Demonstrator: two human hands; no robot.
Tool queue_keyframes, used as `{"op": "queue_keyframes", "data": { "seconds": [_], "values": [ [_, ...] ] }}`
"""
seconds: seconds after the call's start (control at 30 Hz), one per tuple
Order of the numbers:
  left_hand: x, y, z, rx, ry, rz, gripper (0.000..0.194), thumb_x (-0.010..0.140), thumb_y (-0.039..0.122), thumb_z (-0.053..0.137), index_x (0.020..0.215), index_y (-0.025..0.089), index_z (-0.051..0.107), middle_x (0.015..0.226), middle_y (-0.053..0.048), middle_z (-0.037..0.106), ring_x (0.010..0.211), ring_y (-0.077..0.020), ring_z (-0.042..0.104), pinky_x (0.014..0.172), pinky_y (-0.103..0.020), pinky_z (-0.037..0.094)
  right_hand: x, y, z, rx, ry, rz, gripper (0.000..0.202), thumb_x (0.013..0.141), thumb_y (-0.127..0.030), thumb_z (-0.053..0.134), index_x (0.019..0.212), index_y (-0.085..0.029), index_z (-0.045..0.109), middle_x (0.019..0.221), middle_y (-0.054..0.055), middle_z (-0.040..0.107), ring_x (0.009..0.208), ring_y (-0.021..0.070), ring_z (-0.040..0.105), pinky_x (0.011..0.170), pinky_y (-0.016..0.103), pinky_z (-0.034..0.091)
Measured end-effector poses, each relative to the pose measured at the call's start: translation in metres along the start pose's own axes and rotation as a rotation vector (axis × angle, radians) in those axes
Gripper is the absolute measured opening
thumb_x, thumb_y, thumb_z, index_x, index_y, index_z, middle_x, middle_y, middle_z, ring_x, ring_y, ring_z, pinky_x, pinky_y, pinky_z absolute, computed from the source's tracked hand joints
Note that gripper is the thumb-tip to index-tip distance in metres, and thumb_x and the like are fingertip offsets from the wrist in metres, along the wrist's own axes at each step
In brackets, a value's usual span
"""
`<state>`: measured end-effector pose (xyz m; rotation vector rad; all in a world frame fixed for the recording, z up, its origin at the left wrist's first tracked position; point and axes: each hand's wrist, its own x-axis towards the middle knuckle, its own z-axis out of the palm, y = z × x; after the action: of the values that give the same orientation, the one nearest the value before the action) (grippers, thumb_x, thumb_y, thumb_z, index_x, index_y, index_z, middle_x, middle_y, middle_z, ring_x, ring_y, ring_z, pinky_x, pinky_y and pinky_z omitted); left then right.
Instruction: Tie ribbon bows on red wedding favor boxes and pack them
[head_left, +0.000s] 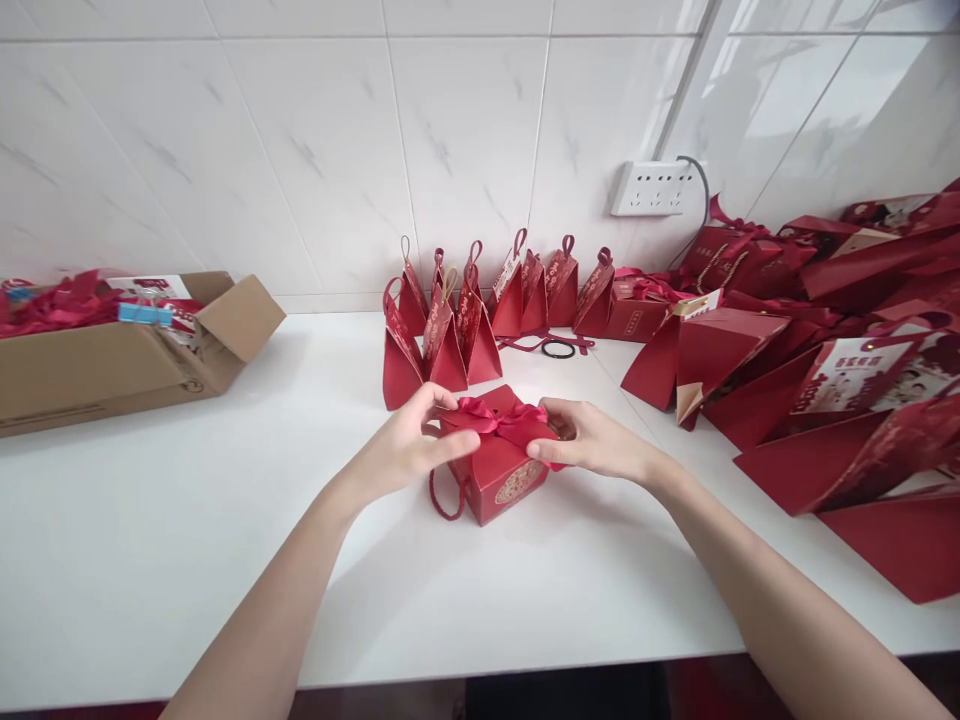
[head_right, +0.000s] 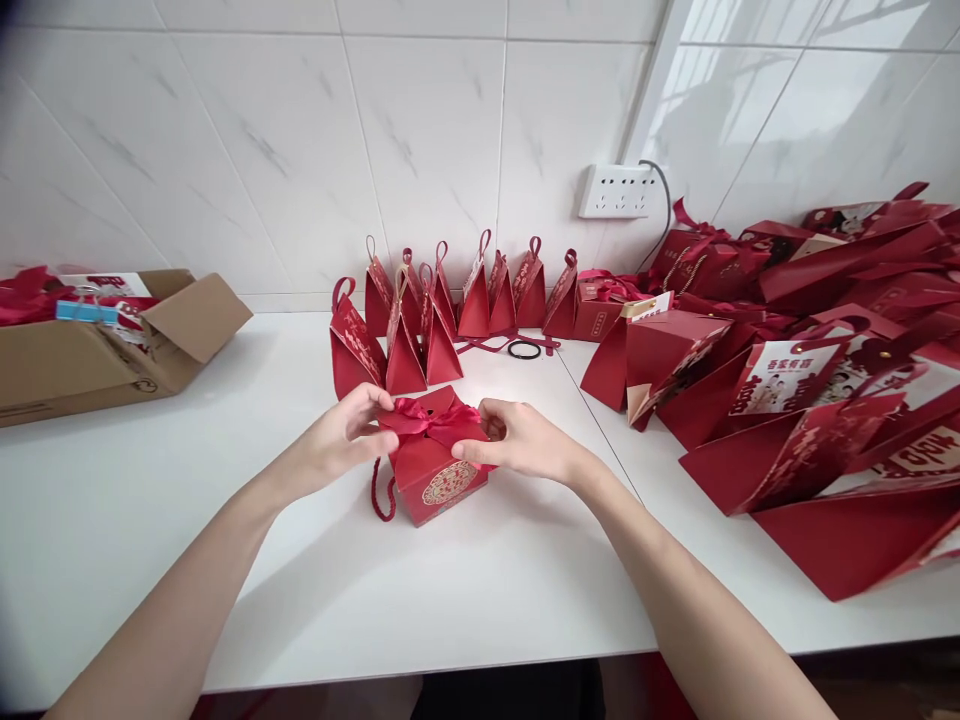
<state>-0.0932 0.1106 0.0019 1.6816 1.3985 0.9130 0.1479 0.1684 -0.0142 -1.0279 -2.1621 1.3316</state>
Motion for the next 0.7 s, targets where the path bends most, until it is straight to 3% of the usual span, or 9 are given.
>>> {"op": "queue_keyframes", "data": {
  "seconds": [0.17,0.4,0.57,0.63,0.7],
  "values": [
    [0.0,-0.005,-0.009,0.063,-0.069,-0.096,0.042,0.063,0.048,0.074,0.072,0.02,0.043,0.069,0.004,0.05,0.057,-0.0108,0.048,0.051,-0.023,0.035,0.003,-0.001,0.003,0.269,0.003,-0.001,0.044,0.069,-0.051,0.073,0.088,-0.019,0.049,0.076,0.0,0.055,0.064,0.0129,0.057,0.059,0.028,0.047],
    [-0.002,-0.002,-0.029,0.001,-0.372,-0.181,0.032,0.066,0.046,0.071,0.064,0.017,0.06,0.061,-0.001,0.054,0.055,-0.0122,0.048,0.05,-0.024,0.035,0.007,0.003,0.001,0.46,-0.005,0.06,0.043,0.065,-0.045,0.079,0.077,-0.019,0.047,0.067,-0.002,0.06,0.063,0.0148,0.064,0.066,0.032,0.053],
    [-0.003,-0.001,-0.03,-0.046,-0.292,-0.119,0.033,0.068,0.04,0.07,0.05,0.019,0.051,0.046,0.002,0.048,0.043,-0.0086,0.039,0.044,-0.023,0.028,0.006,0.003,0.003,0.569,-0.005,0.002,0.035,0.068,-0.037,0.078,0.081,-0.019,0.051,0.072,0.0,0.062,0.067,0.0134,0.062,0.072,0.033,0.052],
    [-0.003,-0.002,-0.03,-0.139,-0.239,-0.088,0.032,0.071,0.037,0.066,0.05,0.02,0.048,0.043,0.002,0.049,0.041,-0.0096,0.041,0.045,-0.025,0.031,0.005,0.002,0.001,0.652,0.002,-0.029,0.031,0.071,-0.035,0.076,0.083,-0.02,0.052,0.071,-0.002,0.06,0.065,0.0129,0.061,0.071,0.033,0.051],
    [-0.003,-0.004,-0.033,-0.286,-0.169,-0.022,0.033,0.069,0.034,0.065,0.047,0.021,0.043,0.036,0.004,0.043,0.037,-0.0092,0.038,0.048,-0.028,0.037,0.004,0.001,-0.005,0.741,0.091,-0.068,0.026,0.072,-0.032,0.073,0.081,-0.022,0.051,0.065,-0.005,0.053,0.056,0.0107,0.055,0.064,0.031,0.049]
  ]
}}
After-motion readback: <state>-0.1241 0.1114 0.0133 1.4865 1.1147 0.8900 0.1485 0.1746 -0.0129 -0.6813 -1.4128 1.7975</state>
